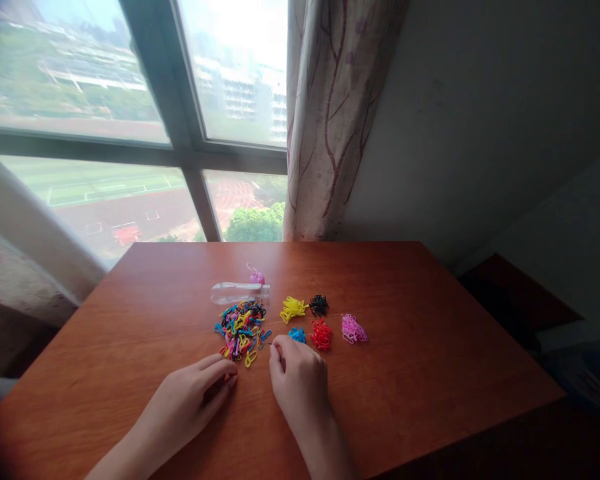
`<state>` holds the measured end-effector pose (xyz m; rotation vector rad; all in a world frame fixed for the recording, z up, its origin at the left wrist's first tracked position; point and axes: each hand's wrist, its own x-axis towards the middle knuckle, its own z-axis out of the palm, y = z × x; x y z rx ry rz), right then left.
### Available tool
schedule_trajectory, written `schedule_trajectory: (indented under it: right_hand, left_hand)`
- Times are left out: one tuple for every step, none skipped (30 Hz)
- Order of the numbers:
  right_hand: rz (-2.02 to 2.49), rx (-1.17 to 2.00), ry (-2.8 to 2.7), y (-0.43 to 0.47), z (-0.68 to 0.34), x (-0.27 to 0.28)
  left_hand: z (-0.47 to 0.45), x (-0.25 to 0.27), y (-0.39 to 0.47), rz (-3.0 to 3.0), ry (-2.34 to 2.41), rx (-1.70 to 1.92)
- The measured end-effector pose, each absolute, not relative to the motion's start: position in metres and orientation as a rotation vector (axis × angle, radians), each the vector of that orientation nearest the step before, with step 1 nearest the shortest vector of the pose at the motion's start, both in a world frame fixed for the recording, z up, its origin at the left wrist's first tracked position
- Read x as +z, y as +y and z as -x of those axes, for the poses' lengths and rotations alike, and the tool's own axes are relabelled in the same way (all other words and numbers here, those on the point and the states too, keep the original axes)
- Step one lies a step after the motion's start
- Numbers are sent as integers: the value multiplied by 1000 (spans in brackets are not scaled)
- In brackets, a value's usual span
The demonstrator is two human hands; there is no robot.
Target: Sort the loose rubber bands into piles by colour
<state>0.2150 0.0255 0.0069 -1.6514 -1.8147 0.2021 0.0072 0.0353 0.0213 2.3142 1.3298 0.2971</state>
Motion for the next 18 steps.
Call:
schedule_trajectory:
  right_hand:
    - [1690,172,-1790,30,-226,10]
    - [1740,139,-1770,36,-238,13]
    - [1801,97,-1756,42,-250,16]
    - [1872,56,-1747,49,-263,19]
    - [1944,21,-1744,55,-274,21]
    - [2025,-9,-1742,61,-284,23]
    - [2100,-35,-1750,67,-292,24]
    - [2149,-52,-1766,72,-298,25]
    - [2180,-61,-1781,76,-302,25]
    - [2196,-65,-1797,80,-304,24]
    - [2202,-66,-1812,82,-304,24]
    - [2205,-66,-1822,84,-304,23]
    - [2213,-67,-1830,85,-303,22]
    - [2223,-69,-1836,86,-301,21]
    - [2233,-72,-1839,86,-301,20]
    - [2243,-74,-1840,86,-300,20]
    - [2250,-77,-1839,85,-299,20]
    - [2256,-78,-1836,85,-299,21]
  left_hand:
    - [-7,21,36,-2319,1326,299]
    - [-7,20,36,-2325,1321,304]
    - [-7,19,36,-2332,1316,311]
    - [-7,18,36,-2339,1312,321]
    - [-7,18,36,-2346,1308,332]
    - [-7,17,36,-2352,1303,345]
    - [-7,16,35,-2356,1299,361]
    - [-7,16,35,-2356,1294,375]
    - [-7,16,35,-2355,1291,387]
    - [-7,16,35,-2352,1288,394]
    - [-7,16,35,-2350,1286,397]
    - [-7,16,34,-2348,1286,394]
    - [-7,17,34,-2346,1288,388]
    - [-7,17,34,-2344,1290,381]
    - [-7,17,34,-2344,1294,374]
    - [-7,18,34,-2344,1298,365]
    - [-7,18,34,-2346,1302,358]
    - [-7,18,35,-2349,1306,349]
